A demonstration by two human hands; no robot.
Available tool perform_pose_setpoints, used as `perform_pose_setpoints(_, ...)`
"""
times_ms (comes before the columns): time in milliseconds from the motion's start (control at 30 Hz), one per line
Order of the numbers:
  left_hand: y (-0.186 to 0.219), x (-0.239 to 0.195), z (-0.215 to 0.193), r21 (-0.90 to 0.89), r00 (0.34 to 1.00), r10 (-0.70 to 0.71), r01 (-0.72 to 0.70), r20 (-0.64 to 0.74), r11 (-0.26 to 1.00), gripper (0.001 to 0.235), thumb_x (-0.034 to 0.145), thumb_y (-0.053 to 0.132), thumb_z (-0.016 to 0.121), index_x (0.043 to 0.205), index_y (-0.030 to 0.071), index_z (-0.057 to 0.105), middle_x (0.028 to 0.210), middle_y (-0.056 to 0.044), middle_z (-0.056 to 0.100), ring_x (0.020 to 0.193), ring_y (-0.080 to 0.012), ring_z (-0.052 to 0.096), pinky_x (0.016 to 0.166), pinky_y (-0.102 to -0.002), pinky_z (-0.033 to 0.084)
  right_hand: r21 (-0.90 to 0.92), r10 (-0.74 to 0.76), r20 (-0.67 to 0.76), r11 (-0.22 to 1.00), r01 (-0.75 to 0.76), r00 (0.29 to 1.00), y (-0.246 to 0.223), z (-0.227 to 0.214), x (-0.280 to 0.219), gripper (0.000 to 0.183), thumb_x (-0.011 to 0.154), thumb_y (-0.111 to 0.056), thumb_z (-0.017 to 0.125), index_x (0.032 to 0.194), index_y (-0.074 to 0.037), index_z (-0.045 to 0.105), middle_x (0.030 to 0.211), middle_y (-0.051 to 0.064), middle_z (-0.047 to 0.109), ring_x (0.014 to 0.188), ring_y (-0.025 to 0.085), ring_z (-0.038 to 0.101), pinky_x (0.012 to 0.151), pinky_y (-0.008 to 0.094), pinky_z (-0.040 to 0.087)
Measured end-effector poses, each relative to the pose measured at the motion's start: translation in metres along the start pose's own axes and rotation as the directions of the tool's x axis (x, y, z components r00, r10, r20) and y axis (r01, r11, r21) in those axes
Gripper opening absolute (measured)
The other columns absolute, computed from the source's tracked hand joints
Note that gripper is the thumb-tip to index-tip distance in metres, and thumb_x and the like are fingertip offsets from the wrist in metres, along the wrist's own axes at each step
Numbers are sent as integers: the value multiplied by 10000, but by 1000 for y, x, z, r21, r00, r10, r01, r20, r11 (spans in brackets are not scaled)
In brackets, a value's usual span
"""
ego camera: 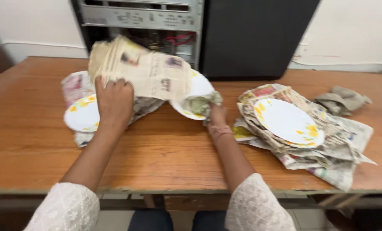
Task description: The person wipes several white plates with yellow floral patterns using a cloth. The plates are handled one at a time, turned over to wipe both sides, and placed on top of newspaper sheets on a wooden table.
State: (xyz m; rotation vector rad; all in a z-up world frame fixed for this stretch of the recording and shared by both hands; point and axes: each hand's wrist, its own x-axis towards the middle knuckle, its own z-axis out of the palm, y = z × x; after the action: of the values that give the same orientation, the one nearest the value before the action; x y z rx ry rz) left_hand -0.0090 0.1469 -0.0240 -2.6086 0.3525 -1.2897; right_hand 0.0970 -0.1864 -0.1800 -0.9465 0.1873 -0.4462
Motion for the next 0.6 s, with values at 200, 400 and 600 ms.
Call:
perform_pose_setpoints(200, -47, -76, 20, 150, 923, -296, 265, 245, 952, 216, 915, 109, 608, 826, 170, 794, 930, -51, 751, 990, -263, 703, 1140, -581, 317, -38, -58, -61, 998, 56, 996, 2, -14, 10, 273, 892, 0, 651, 1148, 95, 657, 1051, 178, 742, 883, 272, 730, 745, 377, 589)
perform_pose_setpoints(400, -54, -110, 29, 50, 926, -314, 310, 212, 949, 193, 882, 127, 614, 842, 130, 803, 984, -85, 761, 1119, -305, 661, 1150, -590, 306, -60, -159, 37, 985, 161, 987, -27, 9, -11, 258, 921, 4, 630, 1164, 88, 646, 1044, 158, 726, 878, 258, 720, 748, 369, 580)
perform_pose_setpoints(600, -49, -98, 17, -39, 816, -333, 397, 472, 917, 146, 840, 129, 708, 743, 135, 816, 1071, -134, 750, 1227, -338, 605, 1170, -662, 197, -79, -14, 218, 996, 32, 976, -76, 132, -89, 290, 956, -48, 569, 1218, 55, 640, 1133, 163, 731, 942, 238, 756, 805, 347, 632)
